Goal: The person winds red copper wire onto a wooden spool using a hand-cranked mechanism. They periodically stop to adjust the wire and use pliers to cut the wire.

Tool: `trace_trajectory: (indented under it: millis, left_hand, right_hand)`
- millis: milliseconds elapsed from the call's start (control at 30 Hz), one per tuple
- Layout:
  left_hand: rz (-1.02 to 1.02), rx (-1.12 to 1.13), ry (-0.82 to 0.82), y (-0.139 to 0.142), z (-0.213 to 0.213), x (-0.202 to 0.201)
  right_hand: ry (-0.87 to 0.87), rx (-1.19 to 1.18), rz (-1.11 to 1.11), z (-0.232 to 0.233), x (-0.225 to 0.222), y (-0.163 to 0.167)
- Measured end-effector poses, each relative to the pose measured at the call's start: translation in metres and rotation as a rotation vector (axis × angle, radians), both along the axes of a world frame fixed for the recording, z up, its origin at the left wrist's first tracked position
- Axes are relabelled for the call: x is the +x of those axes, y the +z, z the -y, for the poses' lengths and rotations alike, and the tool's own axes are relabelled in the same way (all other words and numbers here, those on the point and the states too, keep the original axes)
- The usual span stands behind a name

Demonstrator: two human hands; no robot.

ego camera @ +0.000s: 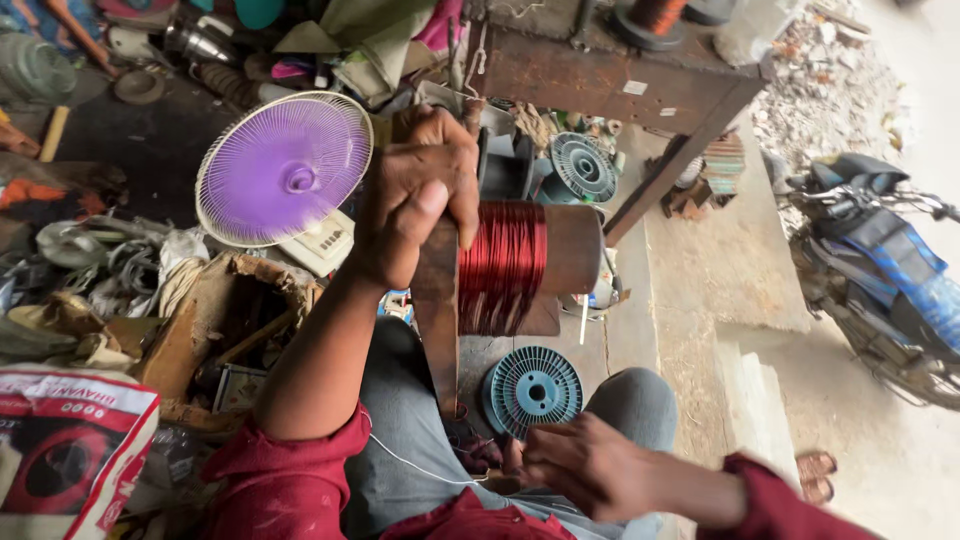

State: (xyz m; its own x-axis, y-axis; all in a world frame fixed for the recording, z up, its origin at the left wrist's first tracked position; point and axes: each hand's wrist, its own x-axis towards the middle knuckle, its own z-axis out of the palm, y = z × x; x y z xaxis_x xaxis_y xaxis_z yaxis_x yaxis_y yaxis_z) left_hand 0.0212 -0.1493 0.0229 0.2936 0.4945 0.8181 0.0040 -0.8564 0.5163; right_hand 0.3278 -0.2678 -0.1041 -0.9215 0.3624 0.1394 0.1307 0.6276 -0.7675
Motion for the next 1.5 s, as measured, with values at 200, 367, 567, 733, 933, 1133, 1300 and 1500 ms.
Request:
trace_trajectory:
  millis: [200,367,567,733,933,1133,1300,1500]
  left_hand:
    - [-0.014,0.02,0.011,-0.007,-0.001,0.011]
    - [0.017,0.082,0.037,-0.01,0.011,0.025]
    - [-0.04,0.103,-0.006,-0.004,0.03,0.015]
    - [0.0,0.089,0.0,0.0,0.018,0.015]
    - [-0.003,0.059,-0.01,0.002,0.0,0.017]
    - [0.019,0.084,-0.037,-0.004,0.001,0.032]
    - [-0.012,0.105,-0.039,-0.005,0.018,0.035]
    - [-0.036,0.07,-0.055,0.001,0.038,0.022]
  right_hand:
    - [0.002,1.747,0.017,-0.038,0.018,0.092]
    - [-0.601,1.253,0.266,-0.205,0.03,0.093]
    - [-0.864,0.264,0.624,-0.259,0.026,-0.085]
    - [-0.396,-0.066,0.512,-0.088,0.005,-0.162]
    - [0.092,0.04,0.168,0.017,0.03,-0.01]
    - [-0.227,2.113,0.504,-0.049,0.054,0.087]
    - [-0.663,1.254,0.056,-0.219,0.043,0.078]
    - [-0.537,-0.313,-0.253,-0.19,0.014,-0.096]
